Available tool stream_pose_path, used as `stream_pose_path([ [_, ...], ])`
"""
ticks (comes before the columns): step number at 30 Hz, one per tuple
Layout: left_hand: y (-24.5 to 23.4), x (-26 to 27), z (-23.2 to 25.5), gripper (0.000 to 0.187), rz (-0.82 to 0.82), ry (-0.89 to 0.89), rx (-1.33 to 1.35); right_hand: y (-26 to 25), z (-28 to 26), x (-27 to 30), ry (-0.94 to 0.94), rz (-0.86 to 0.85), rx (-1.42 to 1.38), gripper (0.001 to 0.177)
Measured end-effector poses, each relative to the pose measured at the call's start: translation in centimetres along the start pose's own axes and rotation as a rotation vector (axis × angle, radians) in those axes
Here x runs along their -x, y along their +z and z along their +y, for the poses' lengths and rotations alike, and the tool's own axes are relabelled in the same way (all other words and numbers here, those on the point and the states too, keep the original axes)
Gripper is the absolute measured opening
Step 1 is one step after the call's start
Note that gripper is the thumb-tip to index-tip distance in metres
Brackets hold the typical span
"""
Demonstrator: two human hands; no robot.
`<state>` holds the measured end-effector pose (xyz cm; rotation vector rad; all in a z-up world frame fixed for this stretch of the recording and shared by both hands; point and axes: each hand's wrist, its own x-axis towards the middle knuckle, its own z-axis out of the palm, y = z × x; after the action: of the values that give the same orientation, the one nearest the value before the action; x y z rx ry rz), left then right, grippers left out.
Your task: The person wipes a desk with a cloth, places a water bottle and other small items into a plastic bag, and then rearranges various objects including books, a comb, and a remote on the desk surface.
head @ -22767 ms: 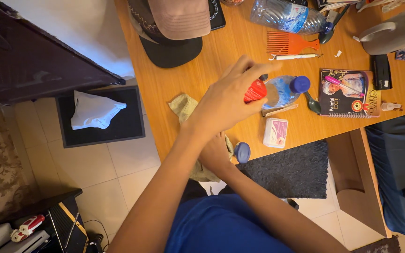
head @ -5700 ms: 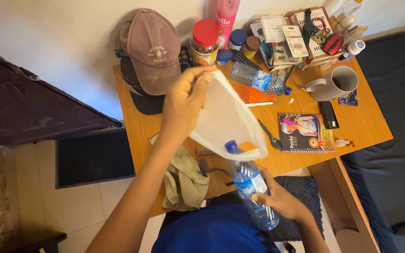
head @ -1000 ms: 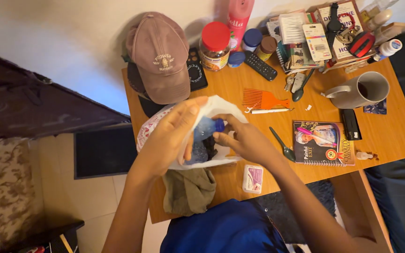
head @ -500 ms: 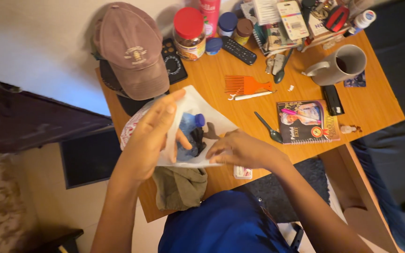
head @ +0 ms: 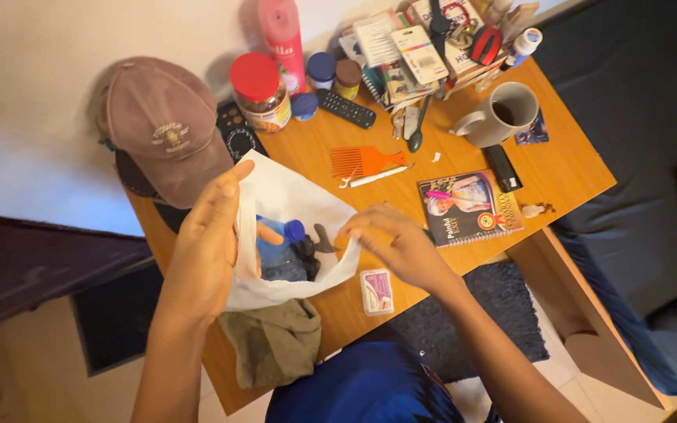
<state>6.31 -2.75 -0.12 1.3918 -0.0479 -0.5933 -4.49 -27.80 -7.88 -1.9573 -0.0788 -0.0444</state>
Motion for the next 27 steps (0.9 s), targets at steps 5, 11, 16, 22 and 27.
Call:
stream_pose_path([
  [5, 2.2, -2.5, 0.1, 0.056, -0.019, 0.116, 0.145, -2.2, 8.8, -1.1, 0.226, 0.278, -0.23, 0.028],
  [11, 4.9, -5.2, 0.6, 0.057, -0.01, 0.091, 0.056, -6.9, 15.1, -1.5, 0.383, 0.412, -0.139, 0.033],
  [16, 5.0, -6.0, -0.2, 0.059, -0.008, 0.027, -0.184, -10.2, 17.7, 0.0, 0.49, 0.475, 0.223, 0.034],
  [22, 2.5, -5.7, -0.4, 0.058, -0.071, 0.114, 0.098, -12.5, 21.7, 3.9, 0.274, 0.622, 0.587, 0.032],
  [27, 0.6, -5.0, 0.4, 0.065, -0.037, 0.127, 0.074, -13.0, 21.4, 6.4, 0.418, 0.535, 0.612, 0.032],
])
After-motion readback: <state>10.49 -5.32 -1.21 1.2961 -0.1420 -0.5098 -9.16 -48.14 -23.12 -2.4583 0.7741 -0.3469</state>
